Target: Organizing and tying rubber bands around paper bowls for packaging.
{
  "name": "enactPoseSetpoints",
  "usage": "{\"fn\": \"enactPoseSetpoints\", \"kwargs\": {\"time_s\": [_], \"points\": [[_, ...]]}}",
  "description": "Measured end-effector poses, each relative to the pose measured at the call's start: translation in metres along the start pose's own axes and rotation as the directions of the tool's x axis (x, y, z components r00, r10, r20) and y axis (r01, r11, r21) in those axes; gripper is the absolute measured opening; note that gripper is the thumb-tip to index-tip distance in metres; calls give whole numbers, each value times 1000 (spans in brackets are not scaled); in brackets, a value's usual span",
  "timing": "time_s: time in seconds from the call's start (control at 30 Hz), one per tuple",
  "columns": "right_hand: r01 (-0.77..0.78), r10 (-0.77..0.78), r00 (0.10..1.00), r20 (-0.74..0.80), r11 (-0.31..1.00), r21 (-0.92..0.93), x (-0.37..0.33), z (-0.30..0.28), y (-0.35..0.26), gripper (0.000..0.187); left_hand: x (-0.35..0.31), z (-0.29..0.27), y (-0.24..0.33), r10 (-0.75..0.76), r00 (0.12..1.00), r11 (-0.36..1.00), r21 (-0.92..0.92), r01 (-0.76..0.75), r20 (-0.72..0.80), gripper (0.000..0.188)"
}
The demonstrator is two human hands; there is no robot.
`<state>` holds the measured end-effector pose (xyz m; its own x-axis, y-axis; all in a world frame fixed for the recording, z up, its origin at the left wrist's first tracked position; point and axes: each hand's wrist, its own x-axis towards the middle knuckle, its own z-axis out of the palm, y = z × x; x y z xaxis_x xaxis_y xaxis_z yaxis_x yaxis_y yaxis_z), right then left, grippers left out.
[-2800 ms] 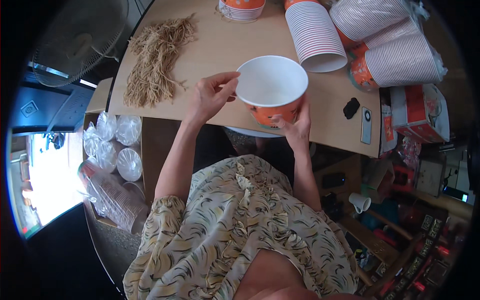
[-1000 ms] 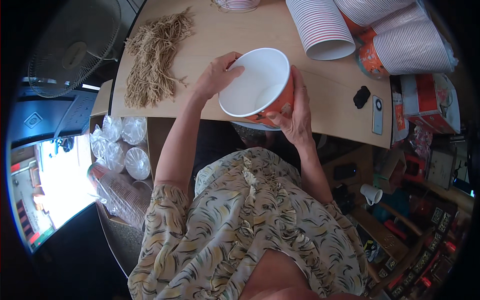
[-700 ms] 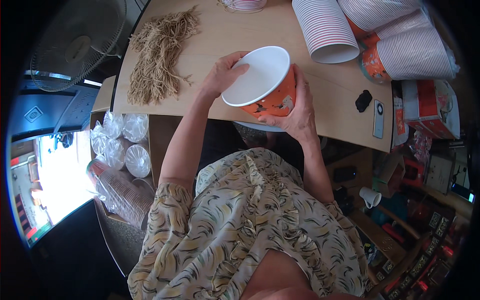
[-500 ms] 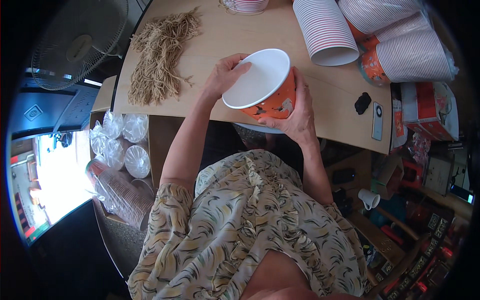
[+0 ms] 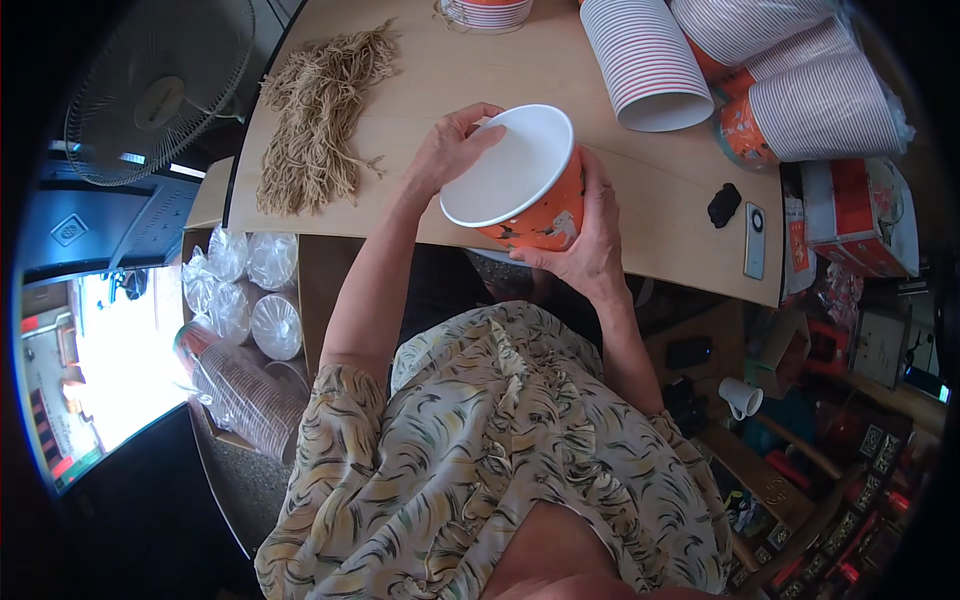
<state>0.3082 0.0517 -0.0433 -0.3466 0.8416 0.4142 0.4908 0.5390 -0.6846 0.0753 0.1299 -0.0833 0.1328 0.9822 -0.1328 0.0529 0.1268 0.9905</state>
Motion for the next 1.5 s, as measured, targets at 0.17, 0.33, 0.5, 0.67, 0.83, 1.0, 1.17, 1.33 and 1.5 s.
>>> {"fn": "enactPoseSetpoints", "kwargs": {"time_s": [0.17, 0.33, 0.5, 0.67, 0.83, 1.0, 1.17, 1.33, 1.5], "points": [[4, -4, 1000, -6, 999, -40, -3, 0, 1, 132, 3, -2, 8, 19, 1000, 979, 201, -20, 7, 28], [3, -3, 1000, -11, 999, -33, -9, 1, 8, 135, 2, 0, 11, 35, 999, 973, 226, -38, 18, 28], [4, -5, 1000, -10, 1000, -24, -11, 2, 9, 134, 2, 0, 8, 68, 997, 977, 199, -74, 34, 28], [0, -1, 1000, -12, 1000, -24, -13, 3, 9, 134, 4, 1, 8, 25, 999, 993, 112, -30, 44, 27], [-19, 18, 1000, -22, 1000, -15, -14, 1, 10, 134, 3, 3, 13, 11, 999, 989, 145, -15, 30, 26], [-30, 31, 999, -37, 999, 32, -14, 1, 10, 133, 2, 1, 12, 33, 999, 976, 216, -36, 17, 26], [-114, 122, 992, -34, 979, 169, -26, 6, 13, 132, -11, -7, 6, -131, 988, 939, -309, 152, 87, 41], [-240, 278, 960, -34, 879, 411, -28, 35, 27, 127, -24, 1, 19, -12, 999, 916, -400, 24, 31, 56], [-153, 211, 969, -132, 922, 356, -8, 71, 55, 109, -3, -1, 7, 9, 983, 716, -685, -133, -181, 68]]}}
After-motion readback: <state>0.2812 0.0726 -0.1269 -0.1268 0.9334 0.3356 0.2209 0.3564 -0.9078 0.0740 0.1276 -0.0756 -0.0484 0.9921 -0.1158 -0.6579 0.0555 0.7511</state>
